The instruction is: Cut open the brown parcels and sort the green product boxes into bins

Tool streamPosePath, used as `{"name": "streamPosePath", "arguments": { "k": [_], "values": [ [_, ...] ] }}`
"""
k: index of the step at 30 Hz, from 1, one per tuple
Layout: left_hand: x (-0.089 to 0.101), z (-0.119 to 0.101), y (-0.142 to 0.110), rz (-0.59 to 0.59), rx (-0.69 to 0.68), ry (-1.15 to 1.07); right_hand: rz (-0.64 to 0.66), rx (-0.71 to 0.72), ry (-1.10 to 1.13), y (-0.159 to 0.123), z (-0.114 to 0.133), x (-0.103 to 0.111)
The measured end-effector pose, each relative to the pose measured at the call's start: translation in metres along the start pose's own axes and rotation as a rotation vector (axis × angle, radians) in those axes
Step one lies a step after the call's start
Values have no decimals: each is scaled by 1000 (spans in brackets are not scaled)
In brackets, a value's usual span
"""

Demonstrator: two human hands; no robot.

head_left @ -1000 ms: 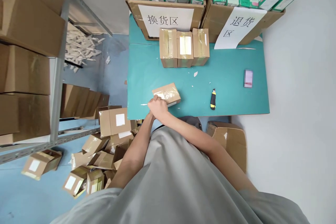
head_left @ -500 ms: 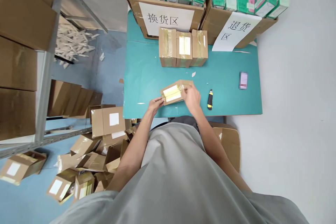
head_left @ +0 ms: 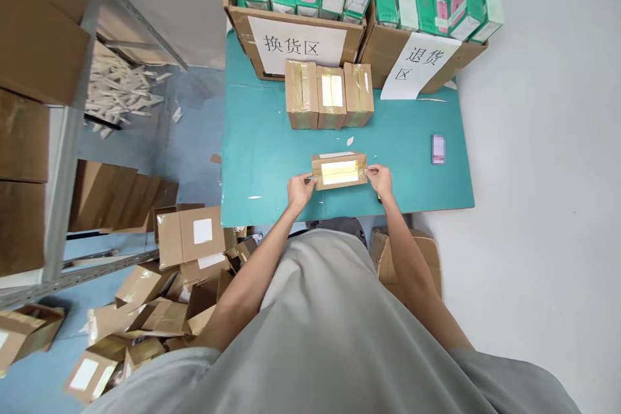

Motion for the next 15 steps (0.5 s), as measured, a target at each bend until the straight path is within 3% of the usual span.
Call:
{"name": "streamPosePath", "arguments": {
  "k": [5,9,12,15],
  "values": [
    [33,51,-18,-125,57,-47,20,20,69,-48,-8,-44],
    [35,101,-39,-70,213,49,101,-121,-16,-94,-36,-85],
    [34,118,-46,-39,244,65,130,-163,-26,-111,-49,-99],
    [30,123,-44,-17,250,72,156,-181,-10,-109,-54,-103]
  ]
}}
Point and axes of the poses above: each hand's wrist, its own y-axis towards the middle knuckle, its own x-axis out of the back of the hand, z = x × y, the point moved 10 cm from there along y, towards the middle knuckle, and after that the axes turned 4 degrees about -z, right-handed, at the moved point
